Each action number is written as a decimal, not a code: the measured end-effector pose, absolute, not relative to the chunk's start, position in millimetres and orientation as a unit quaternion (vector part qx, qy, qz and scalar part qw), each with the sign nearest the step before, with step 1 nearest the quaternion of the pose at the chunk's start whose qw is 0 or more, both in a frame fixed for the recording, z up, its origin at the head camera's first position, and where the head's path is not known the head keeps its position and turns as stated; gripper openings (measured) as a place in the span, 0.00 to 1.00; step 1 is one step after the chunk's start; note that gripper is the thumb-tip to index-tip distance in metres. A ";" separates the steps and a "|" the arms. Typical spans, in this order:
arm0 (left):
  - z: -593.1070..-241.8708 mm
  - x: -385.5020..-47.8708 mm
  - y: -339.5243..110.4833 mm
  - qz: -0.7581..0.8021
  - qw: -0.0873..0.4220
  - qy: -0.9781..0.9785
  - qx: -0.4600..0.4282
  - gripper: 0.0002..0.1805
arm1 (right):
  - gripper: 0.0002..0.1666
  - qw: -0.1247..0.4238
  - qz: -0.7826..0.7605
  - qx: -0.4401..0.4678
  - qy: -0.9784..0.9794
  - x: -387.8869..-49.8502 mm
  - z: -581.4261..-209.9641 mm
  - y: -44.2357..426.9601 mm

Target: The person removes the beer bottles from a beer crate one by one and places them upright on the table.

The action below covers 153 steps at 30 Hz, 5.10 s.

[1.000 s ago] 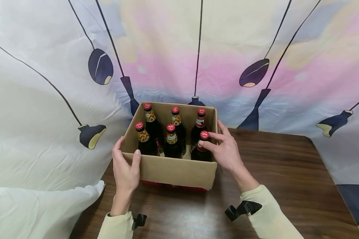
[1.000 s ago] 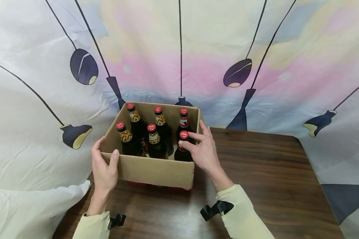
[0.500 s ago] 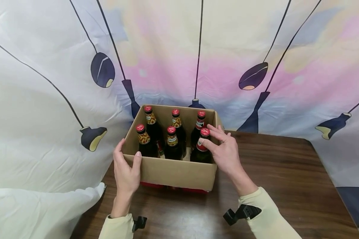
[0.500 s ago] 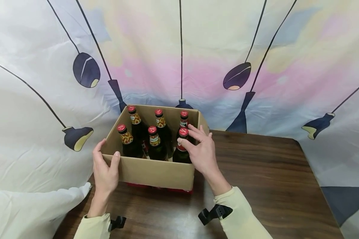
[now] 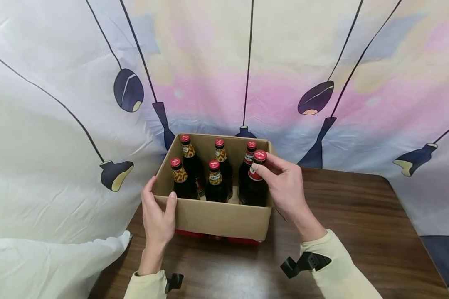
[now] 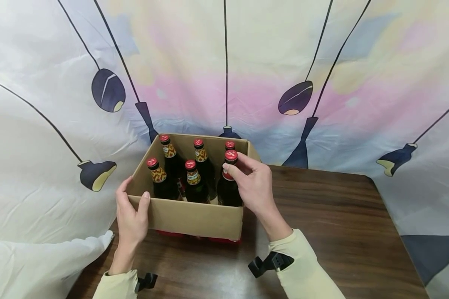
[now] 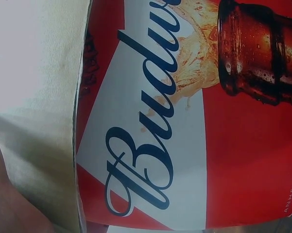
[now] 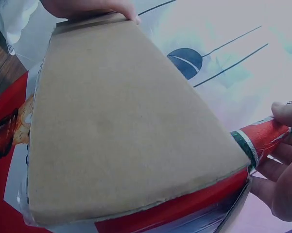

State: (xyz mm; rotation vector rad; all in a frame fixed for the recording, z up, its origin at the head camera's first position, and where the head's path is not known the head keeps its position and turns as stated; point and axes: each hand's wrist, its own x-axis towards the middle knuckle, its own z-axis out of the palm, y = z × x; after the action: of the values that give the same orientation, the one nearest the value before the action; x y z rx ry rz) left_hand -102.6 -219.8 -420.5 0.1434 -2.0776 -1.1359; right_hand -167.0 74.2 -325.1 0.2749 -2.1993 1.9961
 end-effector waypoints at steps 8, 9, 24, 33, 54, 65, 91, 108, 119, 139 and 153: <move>-421.6 -104.1 -218.9 -0.452 0.365 -0.811 0.063 0.36 | 0.22 0.079 0.678 0.098 -0.724 -169.6 -311.8 76.2; -421.5 -103.9 -218.7 -0.454 0.365 -0.811 0.065 0.36 | 0.22 0.080 0.681 0.100 -0.721 -170.4 -309.1 76.3; -424.0 -103.4 -216.3 -0.459 0.363 -0.808 0.073 0.36 | 0.20 0.124 0.654 0.137 -0.734 -180.6 -241.6 86.2; -422.6 -102.9 -217.5 -0.456 0.370 -0.806 0.080 0.36 | 0.20 0.152 0.707 0.151 -0.674 -176.7 -192.7 90.8; -415.1 -105.3 -216.1 -0.462 0.369 -0.804 0.065 0.36 | 0.23 0.140 0.738 0.095 -0.653 -202.6 -151.6 171.2; -415.8 -103.4 -217.6 -0.459 0.366 -0.806 0.074 0.36 | 0.25 0.123 0.652 0.054 -0.746 -223.1 -220.3 173.8; -415.0 -105.5 -215.2 -0.458 0.366 -0.807 0.070 0.36 | 0.28 0.079 0.582 -0.012 -0.809 -247.7 -344.2 146.4; -417.1 -102.8 -212.1 -0.470 0.364 -0.801 0.070 0.35 | 0.25 0.121 0.579 -0.013 -0.806 -256.4 -372.6 139.7; -418.3 -98.5 -212.8 -0.472 0.364 -0.799 0.082 0.36 | 0.26 0.132 0.602 0.003 -0.788 -256.0 -382.3 129.8; -417.7 -99.8 -215.6 -0.478 0.358 -0.798 0.083 0.36 | 0.26 0.103 0.587 0.012 -0.803 -262.5 -381.3 127.3; -417.6 -98.2 -216.7 -0.473 0.364 -0.798 0.081 0.36 | 0.29 0.086 0.617 0.023 -0.782 -259.8 -369.9 132.2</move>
State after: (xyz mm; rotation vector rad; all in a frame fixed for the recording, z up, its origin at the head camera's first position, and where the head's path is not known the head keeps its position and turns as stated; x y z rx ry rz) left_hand -98.2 -216.7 -417.6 0.2084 -2.0529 -1.2178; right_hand -259.8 132.2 -369.9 0.0675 -2.3293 1.8389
